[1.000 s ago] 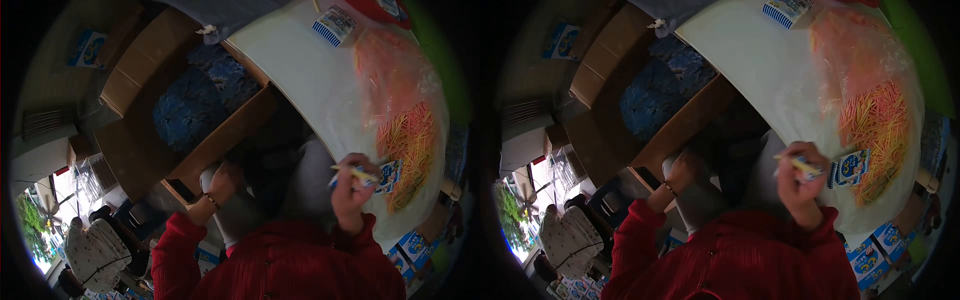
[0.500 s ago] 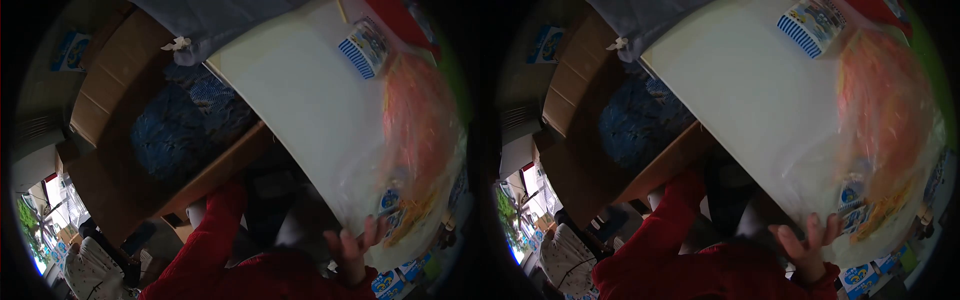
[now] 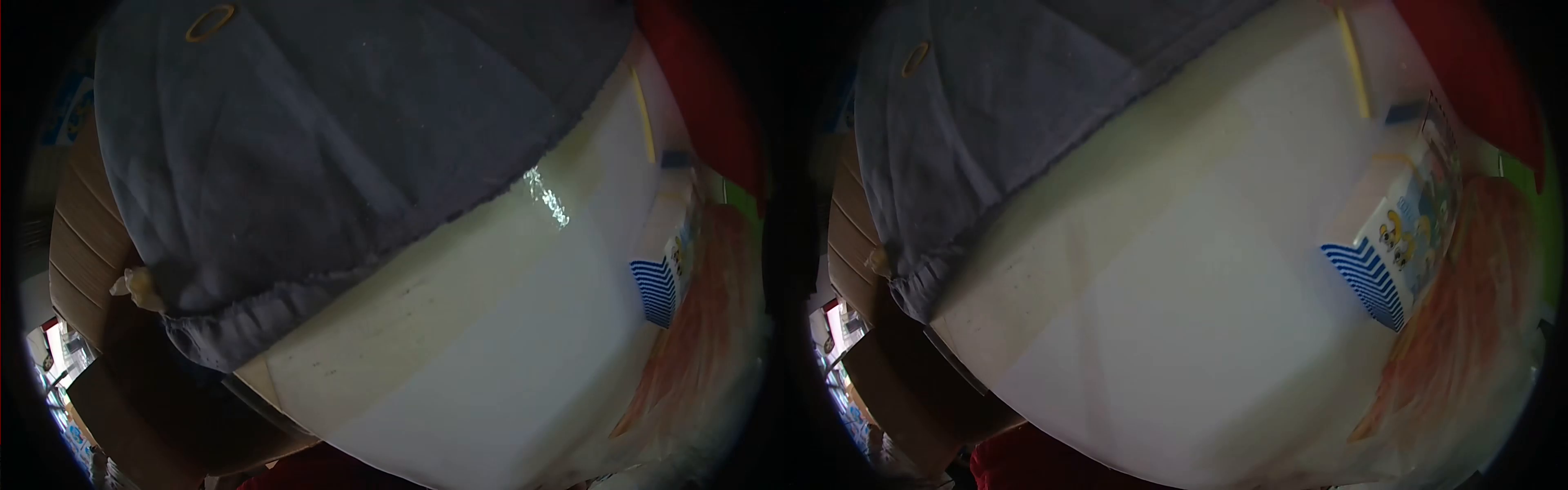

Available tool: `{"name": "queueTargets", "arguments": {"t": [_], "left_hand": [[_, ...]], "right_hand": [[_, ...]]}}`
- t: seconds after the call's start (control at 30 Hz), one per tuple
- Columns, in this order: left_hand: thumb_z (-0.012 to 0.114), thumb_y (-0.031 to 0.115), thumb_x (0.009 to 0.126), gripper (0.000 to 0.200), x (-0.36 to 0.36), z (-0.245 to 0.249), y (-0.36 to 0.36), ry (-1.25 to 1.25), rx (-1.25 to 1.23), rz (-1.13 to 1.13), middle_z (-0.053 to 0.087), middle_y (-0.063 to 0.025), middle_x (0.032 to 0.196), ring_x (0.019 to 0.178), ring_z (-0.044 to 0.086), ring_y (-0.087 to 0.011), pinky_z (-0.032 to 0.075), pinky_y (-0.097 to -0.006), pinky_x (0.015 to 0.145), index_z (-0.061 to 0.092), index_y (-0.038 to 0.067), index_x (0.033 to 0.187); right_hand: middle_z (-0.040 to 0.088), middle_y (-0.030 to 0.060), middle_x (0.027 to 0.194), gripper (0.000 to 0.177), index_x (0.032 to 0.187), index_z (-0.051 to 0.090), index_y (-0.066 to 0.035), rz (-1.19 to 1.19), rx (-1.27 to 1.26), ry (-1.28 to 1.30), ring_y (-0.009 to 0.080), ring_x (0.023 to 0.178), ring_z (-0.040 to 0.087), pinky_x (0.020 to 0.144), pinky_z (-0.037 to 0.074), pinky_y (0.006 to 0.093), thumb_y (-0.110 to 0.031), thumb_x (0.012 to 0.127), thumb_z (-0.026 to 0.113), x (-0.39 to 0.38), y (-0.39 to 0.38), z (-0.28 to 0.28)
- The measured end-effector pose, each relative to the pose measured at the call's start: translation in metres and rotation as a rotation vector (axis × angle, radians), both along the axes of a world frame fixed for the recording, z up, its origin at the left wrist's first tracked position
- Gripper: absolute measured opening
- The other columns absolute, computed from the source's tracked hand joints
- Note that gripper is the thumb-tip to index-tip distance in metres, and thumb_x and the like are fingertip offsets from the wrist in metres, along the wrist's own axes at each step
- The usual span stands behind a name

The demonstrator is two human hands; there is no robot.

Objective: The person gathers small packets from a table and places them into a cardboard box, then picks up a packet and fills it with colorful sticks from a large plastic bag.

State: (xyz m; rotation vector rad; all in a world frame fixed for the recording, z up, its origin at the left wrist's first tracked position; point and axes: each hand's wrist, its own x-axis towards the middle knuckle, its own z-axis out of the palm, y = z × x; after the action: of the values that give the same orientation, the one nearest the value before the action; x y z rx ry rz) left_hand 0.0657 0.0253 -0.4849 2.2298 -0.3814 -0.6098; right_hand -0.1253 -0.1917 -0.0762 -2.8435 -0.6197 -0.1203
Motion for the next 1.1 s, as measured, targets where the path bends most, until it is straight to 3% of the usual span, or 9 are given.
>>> {"name": "queueTargets", "arguments": {"t": [0.47, 0.7, 0.87, 0.9, 1.03, 1.1], "left_hand": [[0.061, 0.015, 0.084, 0.013, 0.014, 0.021, -0.001, -0.043, -0.166, 0.001, 0.064, -0.0124, 0.092, 0.083, 0.064, -0.0262, 0.053, -0.0379, 0.075, 0.065, 0.006, 0.092], [0.063, 0.014, 0.083, 0.011, 0.005, 0.048, -0.029, -0.06, -0.304, 0.003, 0.064, -0.0121, 0.09, 0.081, 0.064, -0.0256, 0.053, -0.0371, 0.073, 0.065, 0.005, 0.09], [0.064, 0.013, 0.083, 0.01, -0.071, 0.099, -0.014, 0.026, -0.322, 0.047, 0.064, -0.0119, 0.089, 0.079, 0.064, -0.0252, 0.053, -0.0365, 0.071, 0.064, 0.005, 0.089], [0.064, 0.013, 0.082, 0.01, -0.091, 0.115, -0.001, 0.063, -0.31, 0.068, 0.064, -0.0118, 0.089, 0.079, 0.064, -0.0251, 0.053, -0.0364, 0.071, 0.064, 0.005, 0.088], [0.065, 0.012, 0.082, 0.009, -0.198, 0.202, 0.028, 0.15, -0.263, 0.169, 0.064, -0.0116, 0.088, 0.077, 0.065, -0.0248, 0.054, -0.0359, 0.07, 0.064, 0.005, 0.088], [0.065, 0.012, 0.082, 0.009, -0.247, 0.246, 0.034, 0.178, -0.253, 0.206, 0.063, -0.0115, 0.087, 0.077, 0.065, -0.0246, 0.054, -0.0356, 0.069, 0.064, 0.005, 0.087]], "right_hand": [[0.042, 0.0167, 0.14, 0.057, 0.126, 0.049, -0.018, -0.023, 0.028, -0.013, 0.0462, 0.138, 0.023, 0.11, 0.015, 0.0645, -0.061, 0.087, 0.053, -0.013, -0.01, -0.034], [0.042, 0.0179, 0.14, 0.057, 0.125, 0.049, -0.017, -0.032, -0.013, -0.019, 0.0466, 0.137, 0.025, 0.11, 0.017, 0.0645, -0.061, 0.088, 0.051, -0.026, -0.022, -0.023], [0.043, 0.0188, 0.14, 0.058, 0.124, 0.049, -0.016, -0.013, 0.036, 0.083, 0.0469, 0.137, 0.026, 0.109, 0.018, 0.0645, -0.061, 0.089, 0.05, -0.064, -0.021, 0.03], [0.045, 0.0158, 0.139, 0.06, 0.125, 0.051, -0.015, 0.069, 0.132, 0.261, 0.0459, 0.137, 0.027, 0.11, 0.018, 0.0637, -0.062, 0.088, 0.048, 0.0, 0.016, 0.065], [0.043, 0.0211, 0.14, 0.06, 0.128, 0.047, -0.007, -0.016, 0.225, 0.132, 0.0482, 0.135, 0.029, 0.11, 0.017, 0.0621, -0.055, 0.092, 0.042, -0.006, 0.017, 0.067], [0.043, 0.0221, 0.14, 0.055, 0.126, 0.049, -0.006, -0.01, 0.33, 0.144, 0.0488, 0.136, 0.027, 0.111, 0.015, 0.0616, -0.047, 0.089, 0.048, -0.015, 0.01, 0.069]]}}
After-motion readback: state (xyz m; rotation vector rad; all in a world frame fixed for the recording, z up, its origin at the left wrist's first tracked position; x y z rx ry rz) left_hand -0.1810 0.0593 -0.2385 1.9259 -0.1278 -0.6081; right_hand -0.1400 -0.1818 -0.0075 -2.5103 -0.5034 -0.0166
